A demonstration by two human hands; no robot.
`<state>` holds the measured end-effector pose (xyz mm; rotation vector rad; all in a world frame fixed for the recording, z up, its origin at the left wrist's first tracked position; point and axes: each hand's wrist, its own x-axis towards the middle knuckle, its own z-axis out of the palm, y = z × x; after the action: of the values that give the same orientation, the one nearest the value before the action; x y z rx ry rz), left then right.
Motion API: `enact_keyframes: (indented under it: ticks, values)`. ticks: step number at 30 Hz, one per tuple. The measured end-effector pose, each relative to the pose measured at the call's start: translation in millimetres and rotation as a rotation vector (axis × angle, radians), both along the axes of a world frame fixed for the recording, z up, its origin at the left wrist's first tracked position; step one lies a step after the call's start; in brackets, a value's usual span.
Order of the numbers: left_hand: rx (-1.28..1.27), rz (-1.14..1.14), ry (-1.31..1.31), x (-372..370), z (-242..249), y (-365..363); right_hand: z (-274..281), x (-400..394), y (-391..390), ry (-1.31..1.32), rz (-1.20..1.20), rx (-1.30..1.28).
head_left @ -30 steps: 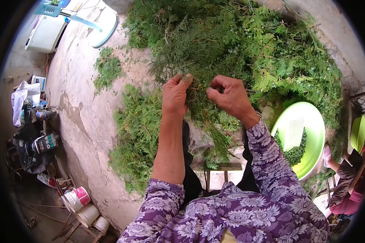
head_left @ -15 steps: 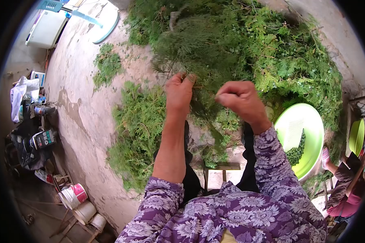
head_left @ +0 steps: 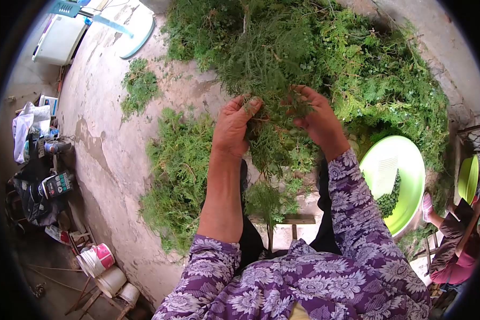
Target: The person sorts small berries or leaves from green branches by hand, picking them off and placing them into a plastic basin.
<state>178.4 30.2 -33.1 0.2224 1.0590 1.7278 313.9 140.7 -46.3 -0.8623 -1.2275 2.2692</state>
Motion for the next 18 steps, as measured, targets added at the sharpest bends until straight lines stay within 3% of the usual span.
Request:
enact_keyframes:
  ticks: [6,13,16,18]
  values:
    - [0.024,0.009,-0.009,0.4,1.3,-1.8,-13.2,-6.0,-5.2,0.207,0.014,-0.058]
    - [-0.018,0.001,-0.032,-9.6,-4.4,-3.1,18.3,-6.4,-22.2,0.192,-0.009,-0.028]
    - [-0.024,-0.003,-0.023,-5.1,-5.8,-3.1,8.1,3.1,-7.0,0.061,0.167,-0.050]
    - [-0.035,0.044,-0.007,-11.8,-4.6,-5.8,3.0,11.7,7.4,0.521,0.485,-0.140]
